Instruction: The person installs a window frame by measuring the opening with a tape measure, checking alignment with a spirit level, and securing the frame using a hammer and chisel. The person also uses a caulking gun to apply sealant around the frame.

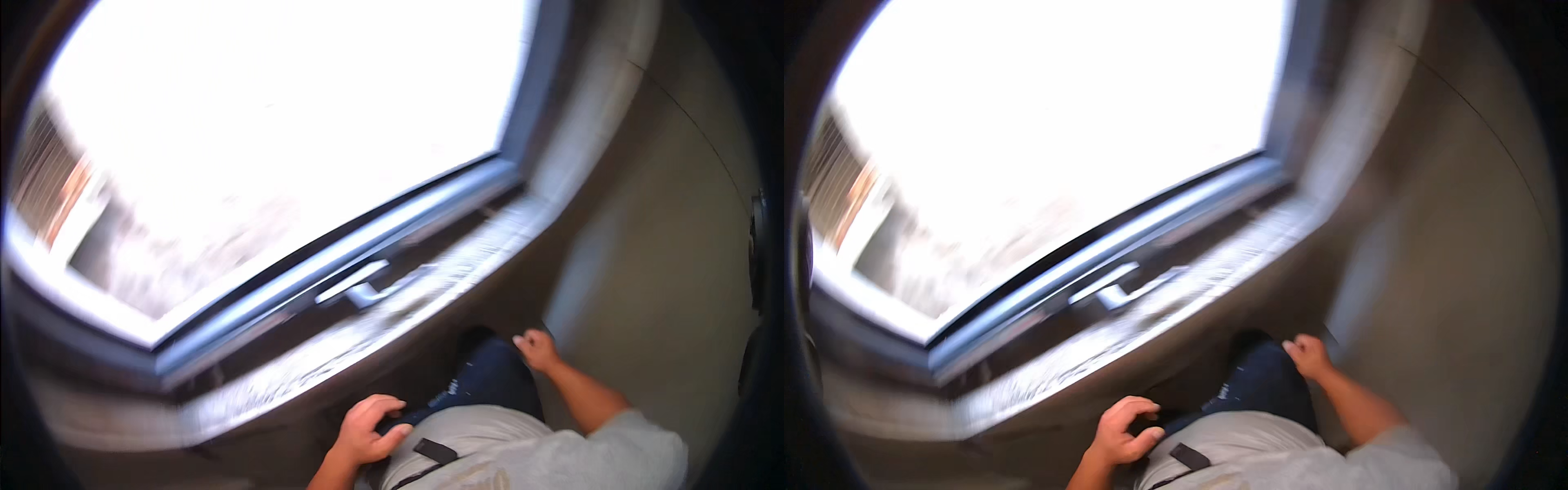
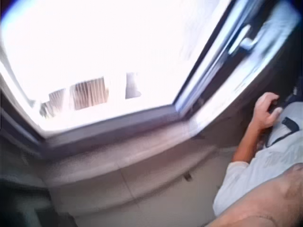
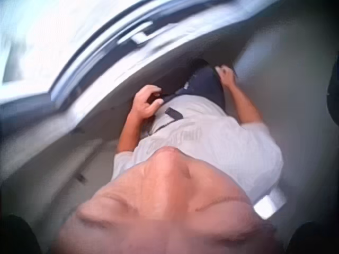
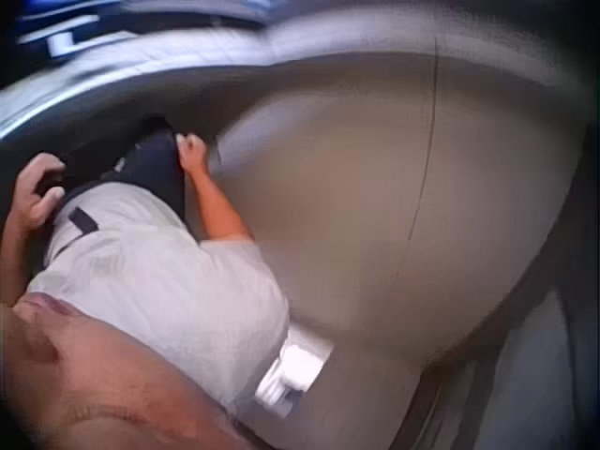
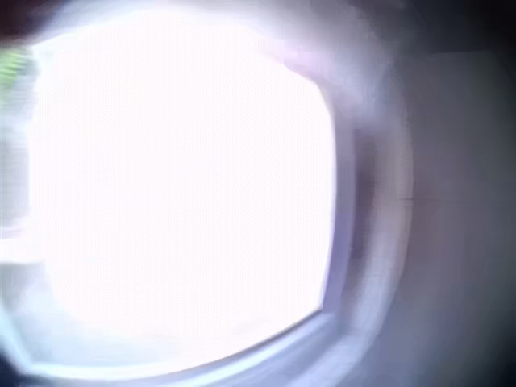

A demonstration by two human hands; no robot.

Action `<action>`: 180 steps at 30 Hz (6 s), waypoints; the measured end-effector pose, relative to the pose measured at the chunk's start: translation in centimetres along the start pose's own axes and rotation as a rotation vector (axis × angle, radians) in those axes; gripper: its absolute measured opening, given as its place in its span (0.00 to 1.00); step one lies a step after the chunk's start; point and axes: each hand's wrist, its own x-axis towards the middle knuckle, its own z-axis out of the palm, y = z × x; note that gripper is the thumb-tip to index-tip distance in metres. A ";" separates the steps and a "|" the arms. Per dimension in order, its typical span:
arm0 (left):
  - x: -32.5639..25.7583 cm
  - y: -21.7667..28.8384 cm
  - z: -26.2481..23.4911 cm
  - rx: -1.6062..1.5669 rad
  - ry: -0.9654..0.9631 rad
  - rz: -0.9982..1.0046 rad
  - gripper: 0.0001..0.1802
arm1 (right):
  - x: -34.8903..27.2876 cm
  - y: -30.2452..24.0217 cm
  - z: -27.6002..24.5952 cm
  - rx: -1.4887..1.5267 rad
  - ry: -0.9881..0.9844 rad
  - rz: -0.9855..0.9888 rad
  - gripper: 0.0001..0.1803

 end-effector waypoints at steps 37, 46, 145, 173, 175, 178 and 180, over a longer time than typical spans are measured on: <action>5.6 2.4 1.2 0.348 -0.519 -0.332 0.21 | -20.8 19.8 -13.9 0.338 0.979 0.395 0.37; 9.7 8.2 8.4 0.200 -0.442 0.299 0.52 | -9.7 -11.7 -17.7 1.568 0.502 0.316 0.28; -14.8 34.7 -40.4 1.577 1.443 0.643 0.53 | -21.7 -102.6 -17.6 0.915 -0.654 -1.522 0.28; -14.6 34.8 -40.3 1.583 1.444 0.654 0.51 | -20.7 -103.7 -16.1 0.967 -0.708 -1.553 0.23; -14.6 34.7 -40.2 1.585 1.447 0.642 0.50 | -20.6 -103.8 -16.1 0.965 -0.728 -1.564 0.23; -14.7 34.5 -40.3 1.592 1.458 0.645 0.50 | -20.9 -103.5 -16.5 0.958 -0.732 -1.539 0.24; -14.9 34.4 -40.3 1.596 1.464 0.638 0.49 | -21.7 -102.0 -16.8 0.964 -0.700 -1.511 0.25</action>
